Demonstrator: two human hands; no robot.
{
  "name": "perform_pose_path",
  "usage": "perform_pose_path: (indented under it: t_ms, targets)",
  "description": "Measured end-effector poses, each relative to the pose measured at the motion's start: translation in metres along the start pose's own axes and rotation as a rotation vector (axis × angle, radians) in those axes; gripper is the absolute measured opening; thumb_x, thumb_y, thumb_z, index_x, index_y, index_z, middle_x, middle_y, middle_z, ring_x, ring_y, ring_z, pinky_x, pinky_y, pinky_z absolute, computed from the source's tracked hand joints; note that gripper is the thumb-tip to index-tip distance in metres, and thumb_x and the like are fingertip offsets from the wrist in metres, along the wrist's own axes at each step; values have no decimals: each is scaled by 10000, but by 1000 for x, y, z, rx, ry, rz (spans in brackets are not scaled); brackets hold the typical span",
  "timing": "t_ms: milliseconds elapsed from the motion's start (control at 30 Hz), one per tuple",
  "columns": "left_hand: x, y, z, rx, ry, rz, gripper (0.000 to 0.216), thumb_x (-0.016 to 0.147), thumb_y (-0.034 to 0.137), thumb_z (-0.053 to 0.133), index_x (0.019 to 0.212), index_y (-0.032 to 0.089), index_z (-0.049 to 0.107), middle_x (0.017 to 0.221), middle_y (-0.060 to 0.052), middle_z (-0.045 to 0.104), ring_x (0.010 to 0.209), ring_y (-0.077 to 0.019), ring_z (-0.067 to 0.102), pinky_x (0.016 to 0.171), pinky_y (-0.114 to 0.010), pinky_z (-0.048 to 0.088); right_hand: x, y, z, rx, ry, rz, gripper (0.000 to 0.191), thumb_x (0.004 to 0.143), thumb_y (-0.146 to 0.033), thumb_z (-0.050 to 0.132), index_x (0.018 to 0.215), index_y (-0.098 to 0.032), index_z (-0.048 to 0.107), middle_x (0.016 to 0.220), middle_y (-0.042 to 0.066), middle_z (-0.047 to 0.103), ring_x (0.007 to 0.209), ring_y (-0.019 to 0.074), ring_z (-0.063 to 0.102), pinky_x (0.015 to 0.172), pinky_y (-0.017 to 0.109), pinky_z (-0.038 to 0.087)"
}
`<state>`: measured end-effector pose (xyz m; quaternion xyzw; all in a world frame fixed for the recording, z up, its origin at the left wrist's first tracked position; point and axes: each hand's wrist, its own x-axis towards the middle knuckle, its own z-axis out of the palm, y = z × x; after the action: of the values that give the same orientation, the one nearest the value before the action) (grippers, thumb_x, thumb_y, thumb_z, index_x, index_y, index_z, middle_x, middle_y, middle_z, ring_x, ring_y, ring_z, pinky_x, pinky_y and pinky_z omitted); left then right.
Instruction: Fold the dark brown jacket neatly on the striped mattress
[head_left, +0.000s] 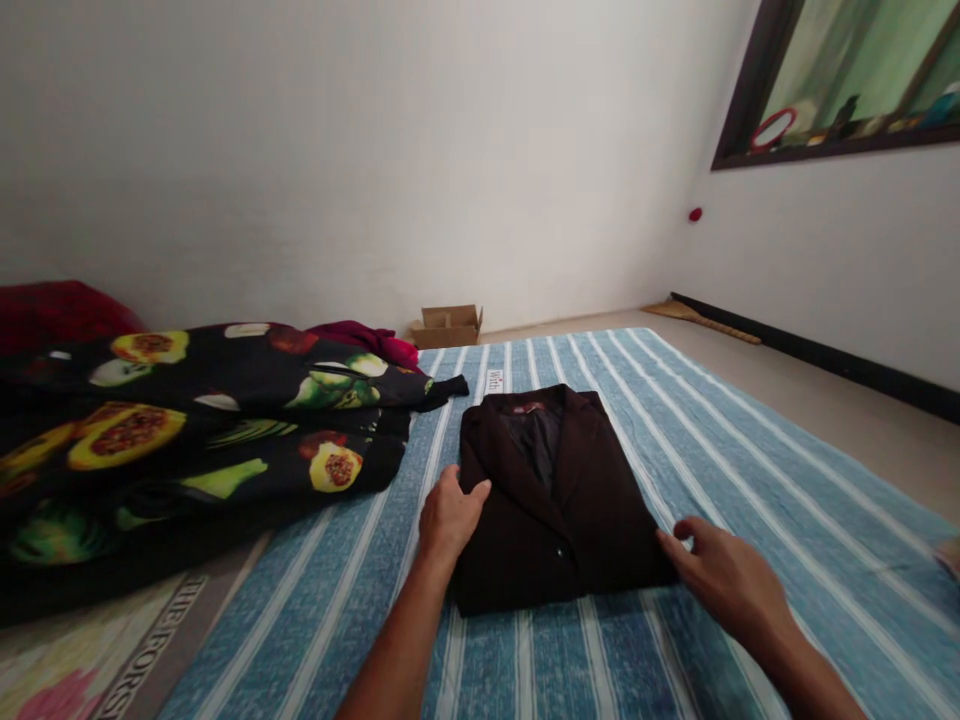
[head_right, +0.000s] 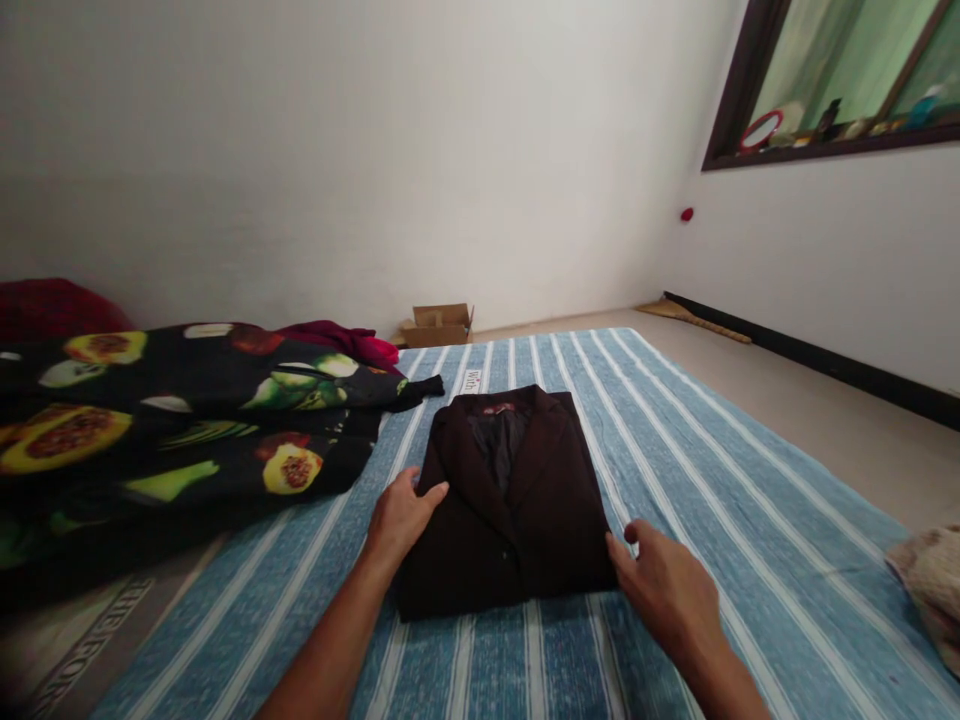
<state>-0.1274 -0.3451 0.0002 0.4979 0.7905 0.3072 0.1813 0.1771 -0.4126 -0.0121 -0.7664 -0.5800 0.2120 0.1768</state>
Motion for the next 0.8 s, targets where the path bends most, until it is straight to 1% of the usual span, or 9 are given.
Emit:
perform_pose_path:
  t_ms: [33,100,200,300,400,500,633,700,800]
  targets:
    - [-1,6,-2,111,9,52,467,701,307,659,1117,122,556,1154,-179,605,1095,-292,553,916,-357,407,3,-8,-7,-54,48,-27,303,771,-502,504,764,-225,627,626,46,652,615,214,605,520,273,316]
    - [-5,18,-4,261,22,157,440,760,299,598,1153,111,539,1212,-185,563,1143,-289,514,954,-359,380,9,-31,-19,-72,83,-89,308,800,-498,475,795,-235,635,630,31,652,608,198,595,530,271,300]
    - [-16,33,-1,315,54,276,397,807,269,528,1164,98,541,1252,-179,530,1184,-275,477,987,-338,362,22,-81,-27,-36,81,-268,289,823,-455,468,741,-230,631,610,18,638,591,168,578,527,257,284]
    - [-25,37,11,314,54,351,395,820,233,480,1185,88,531,1315,-185,480,1239,-274,424,1032,-359,328,41,-133,-18,66,26,-487,258,853,-372,448,747,-212,620,659,14,653,614,144,582,551,238,304]
    - [-32,32,23,301,16,399,401,818,212,447,1198,114,525,1341,-166,467,1259,-273,405,1044,-397,321,61,-167,7,61,-3,-612,222,864,-276,434,809,-199,635,762,36,676,729,150,608,608,230,330]
    - [-34,21,34,216,15,405,411,823,224,417,1204,113,526,1342,-172,467,1264,-278,400,1041,-424,326,77,-173,40,-24,-32,-632,209,852,-256,459,905,-176,644,918,81,667,856,183,608,671,246,365]
    - [-36,6,46,109,32,369,424,834,259,400,1198,91,537,1351,-202,447,1279,-303,374,1054,-468,300,91,-155,77,10,-49,-671,257,872,-259,439,971,-152,651,1004,100,636,948,190,578,791,264,397]
    - [-36,0,53,56,44,354,428,836,271,405,1202,93,539,1364,-202,430,1294,-306,351,1063,-467,290,94,-147,86,59,-45,-686,265,878,-263,430,968,-160,656,1017,91,630,966,187,567,819,264,400]
    - [-35,-5,59,-21,86,340,427,843,288,399,1214,124,531,1381,-172,421,1288,-287,366,1057,-451,310,96,-144,89,99,-35,-674,258,873,-274,441,948,-166,663,1030,85,627,973,190,562,843,270,399]
